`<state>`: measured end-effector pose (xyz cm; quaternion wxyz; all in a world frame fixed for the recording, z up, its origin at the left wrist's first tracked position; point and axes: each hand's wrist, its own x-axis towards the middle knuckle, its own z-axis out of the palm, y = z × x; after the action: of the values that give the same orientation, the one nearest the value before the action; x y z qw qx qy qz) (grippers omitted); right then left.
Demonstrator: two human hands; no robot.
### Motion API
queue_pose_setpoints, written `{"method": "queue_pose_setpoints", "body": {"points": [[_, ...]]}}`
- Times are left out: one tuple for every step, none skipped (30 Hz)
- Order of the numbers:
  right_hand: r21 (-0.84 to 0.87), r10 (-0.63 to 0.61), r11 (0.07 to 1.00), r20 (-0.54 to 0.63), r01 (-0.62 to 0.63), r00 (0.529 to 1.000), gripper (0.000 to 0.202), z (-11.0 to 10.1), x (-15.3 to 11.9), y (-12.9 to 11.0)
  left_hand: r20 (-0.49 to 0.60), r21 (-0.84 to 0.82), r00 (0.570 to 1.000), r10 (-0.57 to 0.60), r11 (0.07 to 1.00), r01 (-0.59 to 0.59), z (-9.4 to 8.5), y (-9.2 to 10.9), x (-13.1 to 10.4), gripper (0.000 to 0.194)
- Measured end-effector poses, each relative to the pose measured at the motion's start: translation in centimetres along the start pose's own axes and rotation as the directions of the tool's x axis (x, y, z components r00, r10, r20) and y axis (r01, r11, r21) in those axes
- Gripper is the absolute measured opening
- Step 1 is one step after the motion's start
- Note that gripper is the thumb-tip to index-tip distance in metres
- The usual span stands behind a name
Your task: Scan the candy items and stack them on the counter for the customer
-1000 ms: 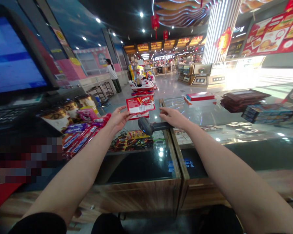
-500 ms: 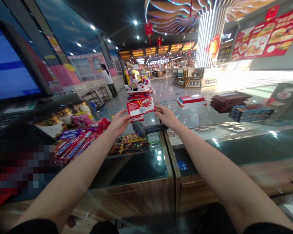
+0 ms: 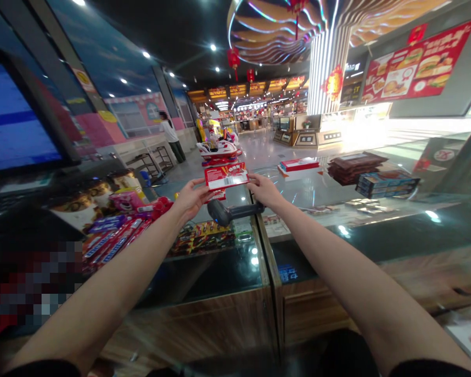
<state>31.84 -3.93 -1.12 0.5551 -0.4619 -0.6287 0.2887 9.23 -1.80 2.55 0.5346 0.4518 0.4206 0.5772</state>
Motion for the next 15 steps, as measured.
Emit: {"method": "queue_pose_setpoints", "body": {"points": [[0.024,0.022,0.999,-0.008,-0.022,1.000,0.039,-0.1,-0.2,-0.1,0.008,0.015,1.000,0.002,1.000,-0.002,0.1,0.0,-0.1,0.036],[0.042,0.051,0.998,-0.019,-0.051,0.998,0.039,-0.3,-0.3,-0.3,0.014,0.032,1.000,0.002,0.999,-0.003,0.3,0.0,-0.2,0.036],[0.057,0.085,0.995,-0.035,-0.082,0.996,0.039,-0.4,-0.5,-0.5,0.017,0.053,1.000,0.004,0.999,-0.005,0.5,0.0,-0.3,0.036],[0.073,0.116,0.991,-0.052,-0.113,0.992,0.039,-0.6,-0.7,-0.6,0.017,0.076,1.000,0.008,0.997,-0.009,0.7,0.0,-0.4,0.036],[0.091,0.143,0.986,-0.066,-0.137,0.988,0.039,-0.9,-0.9,-0.8,0.015,0.101,1.000,0.015,0.995,-0.016,0.9,0.0,-0.5,0.036],[0.108,0.160,0.983,-0.075,-0.151,0.984,0.039,-1.2,-1.0,-0.9,0.015,0.123,1.000,0.024,0.992,-0.025,1.1,0.0,-0.6,0.036],[0.123,0.169,0.980,-0.081,-0.158,0.982,0.039,-1.5,-1.2,-1.0,0.019,0.143,0.999,0.033,0.989,-0.035,1.4,0.0,-0.6,0.036],[0.132,0.174,0.978,-0.088,-0.161,0.981,0.038,-1.8,-1.4,-1.1,0.024,0.163,0.999,0.042,0.986,-0.045,1.6,-0.1,-0.5,0.037],[0.135,0.176,0.977,-0.093,-0.163,0.980,0.037,-2.2,-1.5,-1.2,0.031,0.184,0.998,0.052,0.981,-0.057,1.9,-0.1,-0.5,0.038],[0.136,0.180,0.977,-0.100,-0.166,0.979,0.037,-2.6,-1.7,-1.2,0.040,0.207,0.997,0.061,0.976,-0.068,2.1,-0.2,-0.3,0.039],[0.135,0.185,0.976,-0.107,-0.170,0.977,0.036,-3.0,-1.9,-1.3,0.049,0.233,0.996,0.070,0.969,-0.080,2.3,-0.3,-0.2,0.041],[0.134,0.192,0.975,-0.114,-0.176,0.975,0.036,-3.4,-2.0,-1.4,0.061,0.260,0.995,0.081,0.961,-0.095,2.5,-0.4,0.0,0.043],[0.134,0.200,0.974,-0.121,-0.183,0.972,0.036,-3.8,-2.1,-1.6,0.077,0.285,0.993,0.095,0.952,-0.113,2.8,-0.4,0.2,0.044],[0.136,0.207,0.972,-0.129,-0.190,0.970,0.036,-4.2,-2.3,-1.7,0.099,0.307,0.989,0.109,0.942,-0.134,3.0,-0.5,0.5,0.044],[0.138,0.216,0.971,-0.138,-0.197,0.967,0.037,-4.6,-2.4,-1.8,0.124,0.326,0.985,0.123,0.932,-0.158,3.2,-0.5,0.7,0.044]]}}
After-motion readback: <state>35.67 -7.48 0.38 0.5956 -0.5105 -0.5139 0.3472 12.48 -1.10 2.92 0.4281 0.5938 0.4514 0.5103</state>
